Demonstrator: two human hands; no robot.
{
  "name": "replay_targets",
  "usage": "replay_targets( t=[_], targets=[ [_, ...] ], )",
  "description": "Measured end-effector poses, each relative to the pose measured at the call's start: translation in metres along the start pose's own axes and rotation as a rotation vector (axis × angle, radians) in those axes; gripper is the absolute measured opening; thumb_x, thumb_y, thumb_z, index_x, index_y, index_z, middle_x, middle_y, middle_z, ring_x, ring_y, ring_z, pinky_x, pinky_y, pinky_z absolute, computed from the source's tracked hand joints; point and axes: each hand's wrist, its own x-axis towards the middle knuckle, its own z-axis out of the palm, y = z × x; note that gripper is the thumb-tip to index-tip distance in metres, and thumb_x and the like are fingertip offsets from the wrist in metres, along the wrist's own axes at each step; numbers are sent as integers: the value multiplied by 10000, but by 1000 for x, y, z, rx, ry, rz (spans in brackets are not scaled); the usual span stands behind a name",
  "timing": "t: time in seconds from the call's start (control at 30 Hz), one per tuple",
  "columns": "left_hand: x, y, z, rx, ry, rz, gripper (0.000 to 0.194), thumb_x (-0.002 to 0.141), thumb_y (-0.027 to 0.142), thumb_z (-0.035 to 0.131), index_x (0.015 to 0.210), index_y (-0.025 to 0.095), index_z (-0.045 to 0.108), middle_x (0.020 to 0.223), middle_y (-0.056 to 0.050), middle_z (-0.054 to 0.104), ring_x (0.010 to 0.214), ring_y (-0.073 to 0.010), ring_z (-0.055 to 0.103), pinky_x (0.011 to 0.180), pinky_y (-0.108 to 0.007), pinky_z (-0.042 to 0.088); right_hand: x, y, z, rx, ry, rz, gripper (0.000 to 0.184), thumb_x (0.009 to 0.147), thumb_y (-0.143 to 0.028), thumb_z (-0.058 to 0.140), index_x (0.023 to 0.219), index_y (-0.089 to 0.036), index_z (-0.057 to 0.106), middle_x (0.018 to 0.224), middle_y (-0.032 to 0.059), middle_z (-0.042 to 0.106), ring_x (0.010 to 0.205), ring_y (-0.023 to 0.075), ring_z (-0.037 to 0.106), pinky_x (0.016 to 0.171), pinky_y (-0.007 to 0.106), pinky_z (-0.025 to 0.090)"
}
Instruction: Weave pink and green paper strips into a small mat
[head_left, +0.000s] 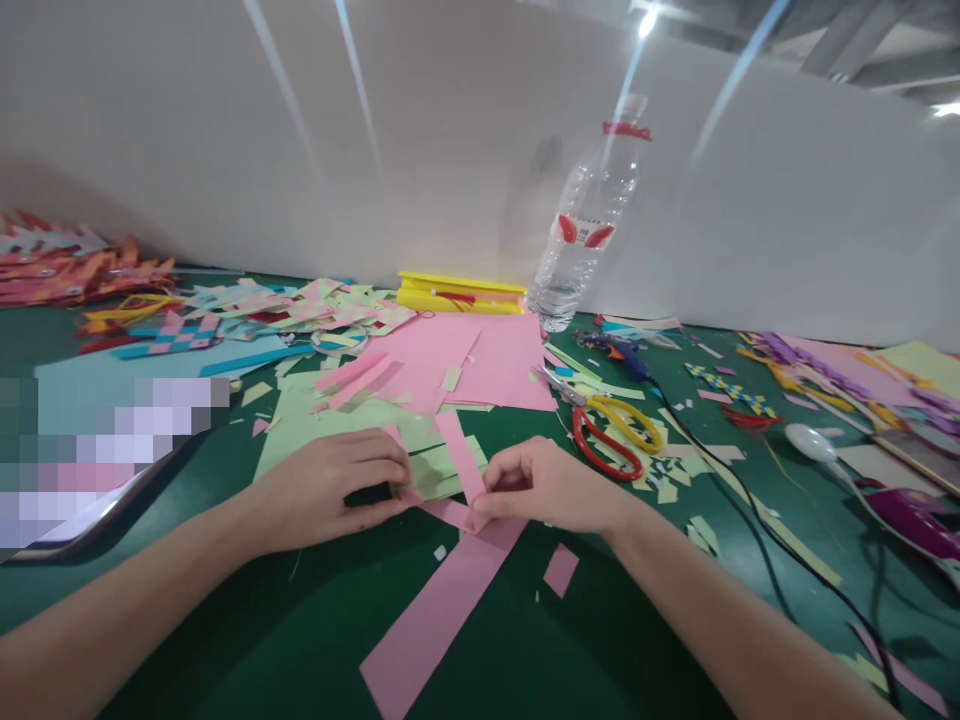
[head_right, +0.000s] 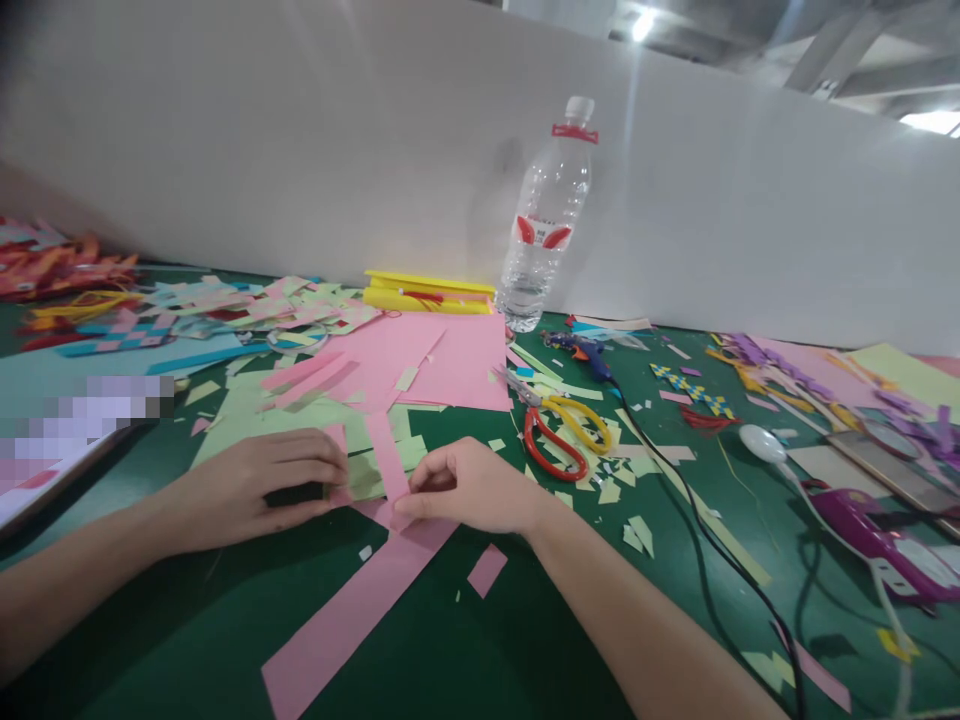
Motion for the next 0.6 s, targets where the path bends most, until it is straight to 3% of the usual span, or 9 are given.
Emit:
replay_targets(
  t=[0.13,0.37,0.6],
  targets=[
    [-1,0,1,18,22,30,193,951,292,487,964,211,663,948,-51,687,938,-193,608,824,-300,481,-1,-2,20,-87,160,41,210,760,-371,699,740,-163,681,742,28,726,659,133,649,588,231,470],
    [0,4,2,-2,74,-8,206,940,308,489,933,210,670,916,-57,677,884,-182,614,755,-284,498,-1,-7,51,108,342,78,110,777,-272,649,720,-179,662,782,32,738,715,145,676,634,234,503],
    [1,5,2,1,67,6,189,950,286,478,978,218,651,945,-49,683,916,-181,605,789,-299,497,-5,-1,62,-223,548,-75,182,822,-318,588,717,-179,641,659,31,691,622,170,664,592,262,506]
  ],
)
